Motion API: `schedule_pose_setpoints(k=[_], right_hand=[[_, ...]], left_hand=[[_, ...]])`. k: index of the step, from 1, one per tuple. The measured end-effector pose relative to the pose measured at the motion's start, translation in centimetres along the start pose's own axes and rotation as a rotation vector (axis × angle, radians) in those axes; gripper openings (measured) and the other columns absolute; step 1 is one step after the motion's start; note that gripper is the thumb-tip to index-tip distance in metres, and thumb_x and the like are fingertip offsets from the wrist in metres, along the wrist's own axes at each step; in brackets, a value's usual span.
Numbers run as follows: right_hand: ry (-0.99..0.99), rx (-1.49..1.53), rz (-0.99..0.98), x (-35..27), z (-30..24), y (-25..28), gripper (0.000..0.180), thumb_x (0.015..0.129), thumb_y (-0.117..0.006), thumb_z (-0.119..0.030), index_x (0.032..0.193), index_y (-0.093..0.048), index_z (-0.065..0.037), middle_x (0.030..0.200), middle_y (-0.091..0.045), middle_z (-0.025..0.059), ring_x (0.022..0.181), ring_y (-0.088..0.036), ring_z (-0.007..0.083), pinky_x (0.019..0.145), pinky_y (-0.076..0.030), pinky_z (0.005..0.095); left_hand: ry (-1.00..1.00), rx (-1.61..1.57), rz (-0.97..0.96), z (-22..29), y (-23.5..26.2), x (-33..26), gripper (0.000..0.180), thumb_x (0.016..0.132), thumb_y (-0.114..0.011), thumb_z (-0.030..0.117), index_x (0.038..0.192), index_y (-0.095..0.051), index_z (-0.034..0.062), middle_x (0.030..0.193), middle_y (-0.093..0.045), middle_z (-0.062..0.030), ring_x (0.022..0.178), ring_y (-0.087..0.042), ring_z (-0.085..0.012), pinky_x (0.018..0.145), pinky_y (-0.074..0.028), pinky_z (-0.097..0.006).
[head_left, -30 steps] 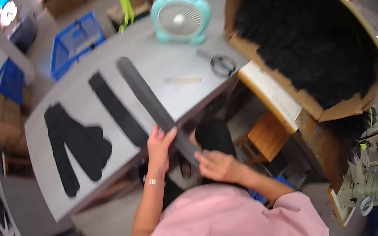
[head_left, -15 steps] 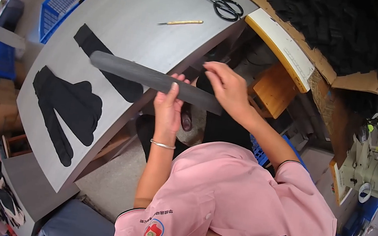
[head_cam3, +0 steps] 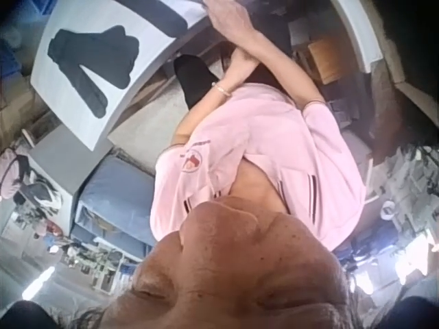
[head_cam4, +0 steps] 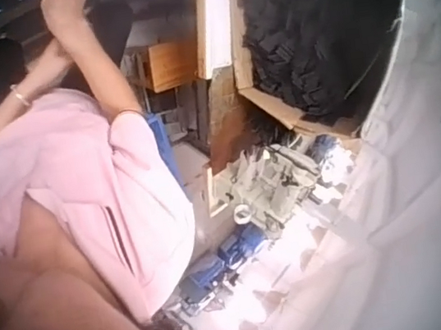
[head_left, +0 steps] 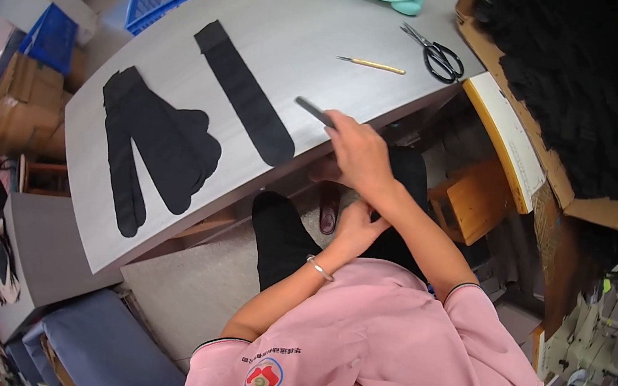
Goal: Turning fabric straps inside out using a metal rod in a manufacturing workspace.
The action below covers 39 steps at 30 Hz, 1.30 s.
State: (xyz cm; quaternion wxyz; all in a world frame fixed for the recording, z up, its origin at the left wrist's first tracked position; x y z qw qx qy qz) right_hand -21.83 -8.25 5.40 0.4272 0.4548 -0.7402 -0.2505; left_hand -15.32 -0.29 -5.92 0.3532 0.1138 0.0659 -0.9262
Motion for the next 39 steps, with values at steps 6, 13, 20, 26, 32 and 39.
schedule_pose_setpoints(k=[6, 13, 20, 26, 32, 39], right_hand=[[-0.336, 0.397, -0.21, -2.1, 4.6, 1.9, 0.031, 0.097, -0.06, -0.026, 0.122, -0.057, -0.009, 0.069, -0.065, 0.0143, 0.064, -0.065, 0.0359, 0.057, -0.049, 0.0423], [-0.241, 0.458, -0.32, -3.1, 2.1, 0.0, 0.029, 0.09, -0.056, -0.008, 0.119, -0.06, -0.001, 0.093, -0.067, 0.014, 0.081, -0.066, 0.0208, 0.071, -0.051, 0.03], [-0.202, 0.501, -0.303, -2.5, -0.9, -1.5, 0.034, 0.086, -0.072, -0.027, 0.115, -0.067, -0.008, 0.093, -0.071, 0.017, 0.081, -0.069, 0.0346, 0.071, -0.053, 0.0379], [-0.281, 0.507, -0.378, -1.6, -2.2, -2.2, 0.046, 0.086, -0.074, -0.018, 0.129, -0.062, -0.006, 0.099, -0.073, 0.0127, 0.087, -0.067, 0.0114, 0.08, -0.052, 0.0271], [-0.206, 0.522, -0.301, -1.7, -2.5, -2.7, 0.047, 0.085, -0.074, -0.031, 0.126, -0.064, -0.01, 0.092, -0.072, 0.0167, 0.076, -0.071, 0.0249, 0.068, -0.052, 0.0326], [-0.276, 0.545, -0.363, -2.0, -3.0, -2.8, 0.043, 0.087, -0.073, -0.015, 0.128, -0.063, -0.003, 0.092, -0.071, 0.0089, 0.082, -0.063, 0.0081, 0.076, -0.052, 0.0251]], left_hand=[[-0.567, 0.821, 0.732, 8.4, 12.2, -3.7, 0.04, 0.08, -0.073, 0.007, 0.119, -0.062, 0.0029, 0.129, -0.06, -0.0154, 0.127, -0.052, -0.0324, 0.113, -0.034, -0.049], [-0.523, 0.79, 0.77, 6.2, 17.3, -2.8, 0.016, 0.084, -0.069, 0.005, 0.1, -0.068, 0.0048, 0.105, -0.07, -0.0082, 0.105, -0.061, -0.0307, 0.102, -0.043, -0.043], [-0.273, 0.007, 0.779, 4.5, 17.1, -2.8, 0.015, 0.099, -0.06, 0.01, 0.108, -0.064, 0.0001, 0.096, -0.067, 0.0017, 0.085, -0.059, -0.0042, 0.076, -0.047, -0.02], [-0.166, -0.548, 0.512, 4.0, 16.7, -2.9, 0.034, 0.103, -0.056, 0.025, 0.12, -0.063, -0.0034, 0.104, -0.069, -0.0032, 0.09, -0.06, -0.0076, 0.08, -0.048, -0.023], [-0.124, -0.667, 0.402, 5.5, 16.1, -3.8, 0.035, 0.102, -0.058, 0.026, 0.122, -0.063, -0.002, 0.108, -0.069, -0.0049, 0.093, -0.063, -0.0072, 0.079, -0.049, -0.021], [-0.199, -0.58, 0.435, 6.1, 15.7, -4.1, 0.03, 0.094, -0.066, 0.006, 0.121, -0.061, -0.0053, 0.107, -0.07, -0.0082, 0.09, -0.064, -0.0082, 0.078, -0.051, -0.02]])
Point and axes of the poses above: each hand's wrist, its own x-axis towards the middle knuckle, its own y-axis out of the back of the hand, z = x × y, the point moved 7 cm from there along x, towards the middle knuckle
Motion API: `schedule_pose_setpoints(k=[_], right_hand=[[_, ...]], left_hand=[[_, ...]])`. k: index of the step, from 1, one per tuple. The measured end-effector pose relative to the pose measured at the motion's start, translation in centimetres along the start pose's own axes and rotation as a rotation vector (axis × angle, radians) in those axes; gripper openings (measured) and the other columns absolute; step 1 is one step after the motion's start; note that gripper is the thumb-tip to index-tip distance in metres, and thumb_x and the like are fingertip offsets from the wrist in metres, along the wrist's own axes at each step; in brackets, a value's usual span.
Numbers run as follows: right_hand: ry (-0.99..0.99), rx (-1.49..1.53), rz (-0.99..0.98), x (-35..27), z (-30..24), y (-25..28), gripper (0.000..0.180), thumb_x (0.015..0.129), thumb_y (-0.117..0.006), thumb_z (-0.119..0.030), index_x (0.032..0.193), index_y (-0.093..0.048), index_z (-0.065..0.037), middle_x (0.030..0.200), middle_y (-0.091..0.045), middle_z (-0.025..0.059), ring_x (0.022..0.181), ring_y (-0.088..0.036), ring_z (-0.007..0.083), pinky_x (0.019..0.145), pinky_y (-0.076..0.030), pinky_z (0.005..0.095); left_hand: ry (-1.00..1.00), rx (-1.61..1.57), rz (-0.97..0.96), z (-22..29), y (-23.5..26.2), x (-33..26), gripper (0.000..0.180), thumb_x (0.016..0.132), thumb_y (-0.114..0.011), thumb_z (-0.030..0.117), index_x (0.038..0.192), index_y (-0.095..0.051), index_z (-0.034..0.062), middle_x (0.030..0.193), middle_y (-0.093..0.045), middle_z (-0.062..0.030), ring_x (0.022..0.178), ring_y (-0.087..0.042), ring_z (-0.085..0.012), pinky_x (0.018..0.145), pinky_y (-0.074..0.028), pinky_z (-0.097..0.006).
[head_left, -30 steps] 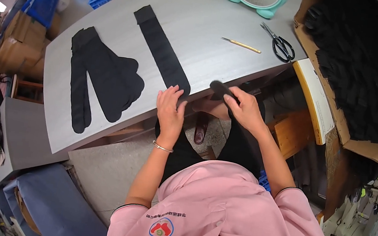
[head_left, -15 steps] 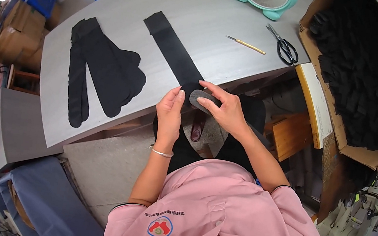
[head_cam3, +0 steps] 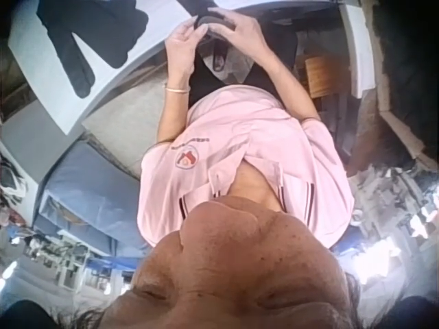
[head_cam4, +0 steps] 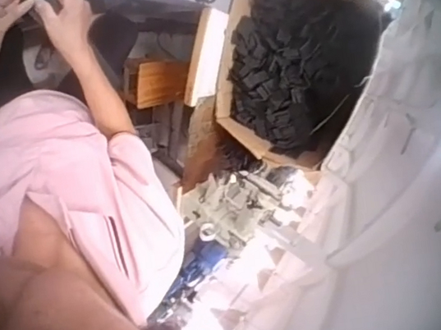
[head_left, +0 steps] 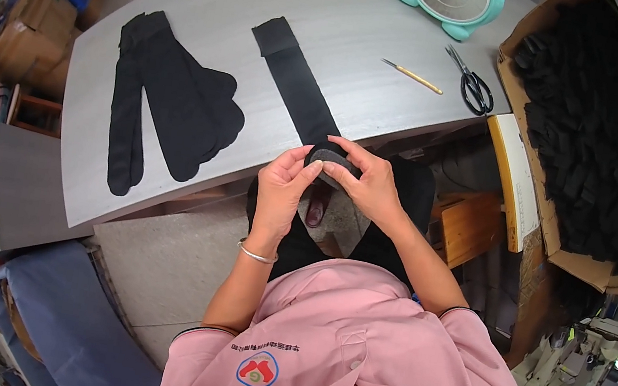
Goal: Turning fabric straps inside out using a metal rod in a manufacturing workspace.
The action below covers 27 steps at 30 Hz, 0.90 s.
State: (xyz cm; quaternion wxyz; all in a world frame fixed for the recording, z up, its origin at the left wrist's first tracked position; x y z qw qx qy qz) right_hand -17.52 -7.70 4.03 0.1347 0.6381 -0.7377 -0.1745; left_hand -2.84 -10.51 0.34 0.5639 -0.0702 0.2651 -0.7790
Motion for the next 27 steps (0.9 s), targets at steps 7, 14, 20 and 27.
schedule_pose_setpoints(k=[7, 14, 20, 27], right_hand=[[-0.003, 0.141, 0.051, -0.7, 0.2, -1.1, 0.038, 0.089, -0.073, -0.02, 0.122, -0.064, -0.004, 0.093, -0.073, 0.0123, 0.078, -0.068, 0.0137, 0.071, -0.053, 0.028], [0.069, -0.021, 0.187, -1.5, -0.5, -1.1, 0.034, 0.086, -0.074, -0.015, 0.114, -0.063, -0.002, 0.097, -0.065, 0.0096, 0.086, -0.064, 0.0183, 0.074, -0.051, 0.0306], [0.182, 0.082, 0.131, -0.9, -1.2, -1.6, 0.034, 0.084, -0.076, -0.019, 0.108, -0.062, -0.001, 0.097, -0.062, 0.0112, 0.084, -0.062, 0.0185, 0.071, -0.05, 0.0313], [-0.049, 0.339, 0.026, -0.4, 1.4, -2.5, 0.023, 0.087, -0.074, -0.012, 0.101, -0.063, 0.002, 0.084, -0.065, 0.0041, 0.072, -0.059, 0.0076, 0.064, -0.048, 0.0241]], left_hand=[[0.041, 0.02, 0.079, -0.5, 0.9, -0.5, 0.024, 0.093, -0.067, 0.004, 0.115, -0.065, -0.0042, 0.102, -0.071, -0.0061, 0.087, -0.064, -0.0073, 0.078, -0.051, -0.02], [0.017, 0.006, 0.108, -0.5, 1.0, -0.8, 0.02, 0.093, -0.067, 0.006, 0.111, -0.066, -0.0027, 0.099, -0.071, -0.0045, 0.082, -0.063, -0.0069, 0.075, -0.05, -0.02], [-0.007, -0.063, 0.165, -1.4, 1.3, -0.9, 0.019, 0.094, -0.067, 0.007, 0.11, -0.068, -0.0021, 0.099, -0.071, -0.0041, 0.082, -0.063, -0.007, 0.073, -0.049, -0.02], [0.036, -0.041, 0.218, -2.5, 2.1, -1.3, 0.016, 0.094, -0.068, 0.012, 0.106, -0.072, 0.0017, 0.098, -0.071, -0.0019, 0.083, -0.061, -0.0059, 0.071, -0.048, -0.02]])
Point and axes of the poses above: each hand's wrist, its own x-axis towards the middle knuckle, its own y-axis out of the back of the hand, z = x × y, the point moved 7 cm from there along x, towards the middle knuckle
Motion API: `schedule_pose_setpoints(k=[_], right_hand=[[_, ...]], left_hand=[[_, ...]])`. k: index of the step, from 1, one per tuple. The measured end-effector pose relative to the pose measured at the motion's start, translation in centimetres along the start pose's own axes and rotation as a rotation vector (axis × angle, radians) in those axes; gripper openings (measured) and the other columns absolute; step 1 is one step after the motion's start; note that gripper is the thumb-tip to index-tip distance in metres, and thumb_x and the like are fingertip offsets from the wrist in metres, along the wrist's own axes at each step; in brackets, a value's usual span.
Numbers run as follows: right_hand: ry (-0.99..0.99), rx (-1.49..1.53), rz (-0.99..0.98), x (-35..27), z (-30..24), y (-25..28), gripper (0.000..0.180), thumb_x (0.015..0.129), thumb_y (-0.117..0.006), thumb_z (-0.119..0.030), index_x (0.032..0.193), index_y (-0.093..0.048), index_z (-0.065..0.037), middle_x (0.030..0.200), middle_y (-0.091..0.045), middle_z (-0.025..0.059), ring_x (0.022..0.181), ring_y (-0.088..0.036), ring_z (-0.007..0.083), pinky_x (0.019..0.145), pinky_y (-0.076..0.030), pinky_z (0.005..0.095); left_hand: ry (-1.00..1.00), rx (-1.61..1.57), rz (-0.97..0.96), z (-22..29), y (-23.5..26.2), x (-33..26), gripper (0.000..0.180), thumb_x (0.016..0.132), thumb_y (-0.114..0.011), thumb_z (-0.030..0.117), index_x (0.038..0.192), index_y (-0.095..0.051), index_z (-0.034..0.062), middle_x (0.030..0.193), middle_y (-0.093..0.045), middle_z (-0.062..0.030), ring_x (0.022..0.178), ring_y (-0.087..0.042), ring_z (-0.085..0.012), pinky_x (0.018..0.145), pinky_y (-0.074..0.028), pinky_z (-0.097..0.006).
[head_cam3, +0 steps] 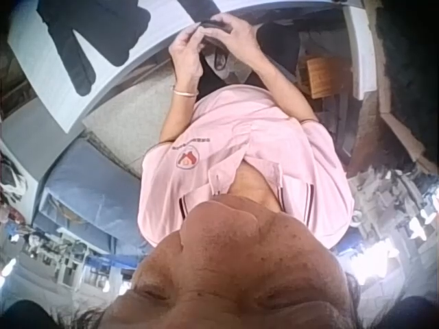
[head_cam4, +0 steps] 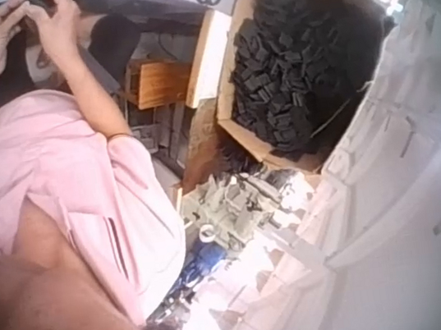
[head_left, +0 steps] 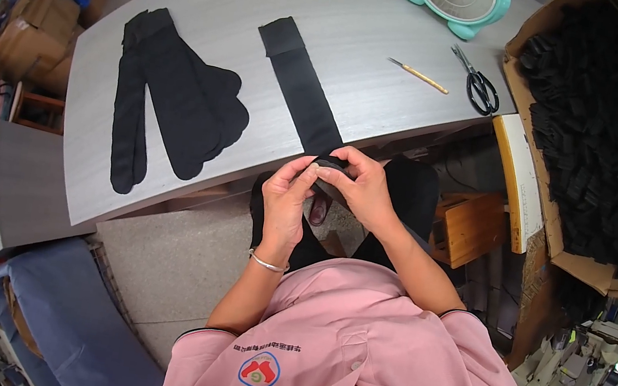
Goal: Turning fabric straps inside out using a metal rod in a manufacturing workspace.
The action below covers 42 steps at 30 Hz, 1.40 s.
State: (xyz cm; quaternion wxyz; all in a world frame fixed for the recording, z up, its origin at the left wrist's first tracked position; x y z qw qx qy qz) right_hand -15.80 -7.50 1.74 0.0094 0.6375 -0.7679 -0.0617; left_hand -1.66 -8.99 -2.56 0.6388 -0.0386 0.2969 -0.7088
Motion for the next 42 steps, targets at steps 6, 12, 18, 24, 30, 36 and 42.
schedule_pose_setpoints(k=[6, 12, 18, 24, 30, 36, 42], right_hand=[[-0.079, 0.101, -0.126, 0.0, 0.0, 1.0, 0.017, 0.086, -0.073, -0.005, 0.1, -0.065, 0.001, 0.087, -0.066, -0.0014, 0.078, -0.06, 0.0036, 0.068, -0.048, 0.0191], [-0.024, -0.005, -0.168, -0.2, -1.4, 1.6, 0.02, 0.085, -0.075, -0.009, 0.098, -0.065, 0.001, 0.083, -0.068, 0.0015, 0.078, -0.062, 0.0055, 0.068, -0.05, 0.0232], [-0.036, -0.082, -0.217, -0.7, -2.0, 2.1, 0.018, 0.081, -0.078, -0.008, 0.092, -0.065, 0.0, 0.079, -0.064, -0.0018, 0.074, -0.056, 0.003, 0.064, -0.045, 0.0198], [0.232, -0.224, -0.046, -0.9, -3.7, 2.9, 0.033, 0.074, -0.084, -0.01, 0.097, -0.062, -0.002, 0.073, -0.057, -0.002, 0.064, -0.052, 0.0048, 0.06, -0.043, 0.0214], [0.059, -0.331, 0.116, -1.4, -3.4, 4.8, 0.042, 0.065, -0.09, -0.015, 0.084, -0.054, -0.004, 0.071, -0.054, -0.0014, 0.063, -0.051, 0.0045, 0.059, -0.042, 0.0216], [-0.099, -0.201, 0.017, -1.6, -2.3, 4.6, 0.031, 0.073, -0.086, -0.012, 0.083, -0.057, -0.004, 0.071, -0.058, -0.003, 0.064, -0.052, 0.0015, 0.057, -0.041, 0.0189], [-0.184, 0.1, -0.139, -1.4, -1.0, 3.6, 0.016, 0.079, -0.081, -0.007, 0.082, -0.066, -0.003, 0.074, -0.062, -0.0046, 0.066, -0.054, 0.0005, 0.059, -0.042, 0.0169]], left_hand=[[0.197, -0.156, -0.164, 0.6, -0.1, 0.6, 0.024, 0.096, -0.065, 0.018, 0.114, -0.064, 0.0015, 0.089, -0.068, -0.0018, 0.073, -0.059, -0.007, 0.065, -0.047, -0.021], [0.382, -0.171, -0.371, -1.4, -0.7, 0.7, 0.015, 0.094, -0.067, 0.015, 0.105, -0.065, 0.0043, 0.091, -0.067, -0.001, 0.074, -0.06, -0.0068, 0.063, -0.048, -0.02], [0.529, -0.125, -0.463, -2.3, -0.7, 0.5, 0.017, 0.095, -0.066, 0.014, 0.108, -0.065, 0.0046, 0.092, -0.067, -0.0002, 0.077, -0.061, -0.0075, 0.067, -0.051, -0.021], [0.504, -0.065, -0.48, -2.0, -1.3, 0.5, 0.018, 0.094, -0.067, 0.013, 0.11, -0.065, 0.0042, 0.094, -0.068, -0.0004, 0.08, -0.062, -0.0074, 0.068, -0.051, -0.022], [0.399, -0.007, -0.542, -0.9, -3.1, 0.2, 0.018, 0.093, -0.068, 0.013, 0.108, -0.064, 0.0037, 0.094, -0.067, 0.0006, 0.081, -0.061, -0.0059, 0.071, -0.049, -0.02], [0.245, 0.066, -0.483, -0.2, -4.0, -0.4, 0.015, 0.093, -0.068, 0.012, 0.105, -0.063, 0.0046, 0.094, -0.065, 0.0023, 0.083, -0.06, -0.0042, 0.074, -0.047, -0.018], [0.191, 0.088, -0.505, 0.0, -4.1, -0.4, 0.011, 0.094, -0.066, 0.011, 0.103, -0.063, 0.0053, 0.094, -0.064, 0.0028, 0.086, -0.058, -0.0042, 0.079, -0.046, -0.019]])
Point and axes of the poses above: each hand's wrist, its own x-axis towards the middle knuckle, its own y-axis out of the back of the hand, z = x × y, the point moved 7 cm from there along x, towards the middle knuckle
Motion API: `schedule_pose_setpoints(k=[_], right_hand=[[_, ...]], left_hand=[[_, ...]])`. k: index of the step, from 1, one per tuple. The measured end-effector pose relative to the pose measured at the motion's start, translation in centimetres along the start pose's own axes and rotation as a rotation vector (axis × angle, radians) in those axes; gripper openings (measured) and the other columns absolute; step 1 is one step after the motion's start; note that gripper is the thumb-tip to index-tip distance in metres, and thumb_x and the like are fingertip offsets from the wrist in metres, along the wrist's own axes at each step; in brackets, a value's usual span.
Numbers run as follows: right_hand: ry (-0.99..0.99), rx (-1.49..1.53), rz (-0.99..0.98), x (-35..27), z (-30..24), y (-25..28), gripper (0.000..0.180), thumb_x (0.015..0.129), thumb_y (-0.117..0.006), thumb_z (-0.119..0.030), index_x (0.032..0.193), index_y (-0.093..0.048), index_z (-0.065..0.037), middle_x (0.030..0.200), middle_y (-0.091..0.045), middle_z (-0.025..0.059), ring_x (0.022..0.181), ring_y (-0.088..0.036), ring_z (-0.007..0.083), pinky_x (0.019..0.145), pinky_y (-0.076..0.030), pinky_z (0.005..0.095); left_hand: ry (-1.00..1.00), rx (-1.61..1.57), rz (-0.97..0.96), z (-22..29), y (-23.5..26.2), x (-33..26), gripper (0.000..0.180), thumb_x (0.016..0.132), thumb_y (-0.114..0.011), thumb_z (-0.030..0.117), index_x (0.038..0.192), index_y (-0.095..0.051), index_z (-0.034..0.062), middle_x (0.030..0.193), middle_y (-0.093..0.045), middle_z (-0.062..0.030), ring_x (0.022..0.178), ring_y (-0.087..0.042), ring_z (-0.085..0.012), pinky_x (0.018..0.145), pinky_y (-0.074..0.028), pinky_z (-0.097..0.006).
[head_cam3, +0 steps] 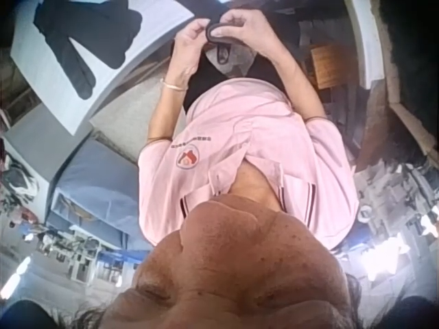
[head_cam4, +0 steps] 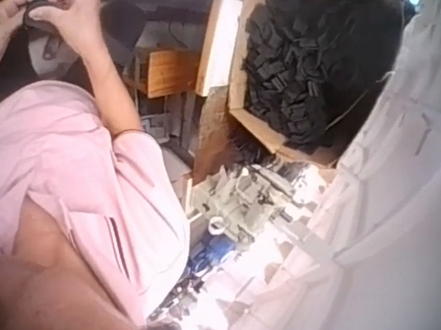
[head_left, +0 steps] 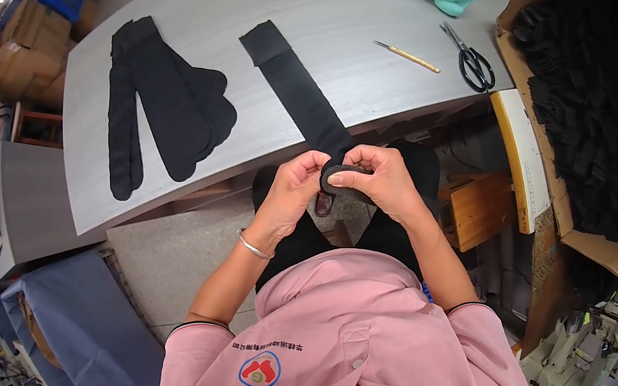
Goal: Turning fabric straps inside out using a metal rod in a manufacturing workspace.
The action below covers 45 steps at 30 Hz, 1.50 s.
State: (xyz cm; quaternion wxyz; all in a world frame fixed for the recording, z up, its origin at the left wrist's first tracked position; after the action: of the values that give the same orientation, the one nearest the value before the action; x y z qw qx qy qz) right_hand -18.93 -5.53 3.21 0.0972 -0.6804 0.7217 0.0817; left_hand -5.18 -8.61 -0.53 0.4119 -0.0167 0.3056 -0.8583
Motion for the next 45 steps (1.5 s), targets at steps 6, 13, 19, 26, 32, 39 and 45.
schedule_pose_setpoints(k=[6, 13, 19, 26, 32, 39, 45], right_hand=[[-0.001, -0.017, -0.016, -0.3, 0.8, 0.0, 0.014, 0.081, -0.079, -0.008, 0.083, -0.066, -0.002, 0.072, -0.06, -0.0058, 0.065, -0.051, 0.0002, 0.058, -0.04, 0.017], [0.1, -0.047, -0.003, 0.0, 0.6, -0.1, 0.015, 0.083, -0.077, -0.009, 0.082, -0.064, -0.002, 0.07, -0.055, -0.0073, 0.063, -0.045, -0.001, 0.054, -0.034, 0.0176], [0.154, -0.236, 0.088, 0.1, 1.0, 0.2, 0.018, 0.081, -0.075, -0.008, 0.079, -0.058, -0.002, 0.065, -0.051, -0.004, 0.059, -0.044, 0.0023, 0.05, -0.033, 0.0228], [0.37, -0.59, 0.327, -0.4, 0.6, -0.7, 0.018, 0.08, -0.071, -0.006, 0.082, -0.054, 0.0, 0.066, -0.048, 0.0138, 0.054, -0.047, 0.0255, 0.053, -0.042, 0.0327], [0.414, -0.571, 0.189, 0.0, 0.1, 1.2, 0.019, 0.082, -0.072, -0.006, 0.088, -0.055, 0.0, 0.072, -0.052, 0.0129, 0.061, -0.049, 0.0223, 0.056, -0.043, 0.032], [0.424, -0.521, 0.085, 0.5, 0.2, 2.9, 0.02, 0.082, -0.071, -0.005, 0.091, -0.055, 0.001, 0.078, -0.053, 0.011, 0.069, -0.05, 0.0202, 0.062, -0.043, 0.0317], [0.434, -0.616, 0.269, 0.3, 0.8, 3.2, 0.018, 0.081, -0.07, -0.007, 0.087, -0.053, -0.001, 0.079, -0.057, 0.0128, 0.07, -0.052, 0.0305, 0.064, -0.043, 0.0379]], left_hand=[[0.043, 0.068, -0.027, -0.3, 0.1, 0.2, 0.01, 0.097, -0.063, 0.015, 0.102, -0.062, 0.0057, 0.091, -0.061, 0.0042, 0.082, -0.054, -0.0029, 0.072, -0.043, -0.019], [-0.185, 0.38, 0.16, 0.0, 0.5, 0.4, 0.012, 0.101, -0.055, 0.016, 0.099, -0.056, 0.0047, 0.084, -0.056, 0.0028, 0.073, -0.049, -0.0034, 0.063, -0.042, -0.021], [-0.243, 0.723, 0.224, 1.5, 0.3, 0.3, 0.012, 0.099, -0.055, 0.013, 0.1, -0.053, 0.0011, 0.083, -0.057, -0.0071, 0.072, -0.054, -0.0151, 0.068, -0.046, -0.03], [-0.443, 0.931, 0.356, 1.6, -0.6, 0.1, 0.012, 0.099, -0.056, 0.013, 0.098, -0.053, 0.0017, 0.084, -0.055, -0.0076, 0.074, -0.05, -0.0138, 0.067, -0.044, -0.028], [-0.221, 0.841, 0.282, 1.0, 0.4, 1.4, 0.011, 0.098, -0.059, 0.013, 0.099, -0.058, 0.0022, 0.087, -0.06, -0.0023, 0.074, -0.054, -0.009, 0.07, -0.046, -0.026], [0.035, 0.384, -0.031, -0.2, 0.2, 3.9, 0.009, 0.098, -0.062, 0.015, 0.099, -0.062, 0.0053, 0.089, -0.058, 0.0044, 0.077, -0.053, -0.003, 0.068, -0.046, -0.02], [-0.205, 0.791, 0.109, -0.1, -1.6, 4.1, 0.011, 0.097, -0.058, 0.013, 0.097, -0.056, 0.0019, 0.081, -0.057, -0.0093, 0.073, -0.058, -0.0224, 0.067, -0.048, -0.035]])
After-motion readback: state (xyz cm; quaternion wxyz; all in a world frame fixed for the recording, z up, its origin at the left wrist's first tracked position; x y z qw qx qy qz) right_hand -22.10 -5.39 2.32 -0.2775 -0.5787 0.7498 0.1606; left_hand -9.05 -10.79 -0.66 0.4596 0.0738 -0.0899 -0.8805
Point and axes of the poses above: each hand's wrist, its own x-axis towards the middle knuckle, its own y-axis out of the back of the hand, z = x × y, the point moved 7 cm from there along x, towards the middle knuckle
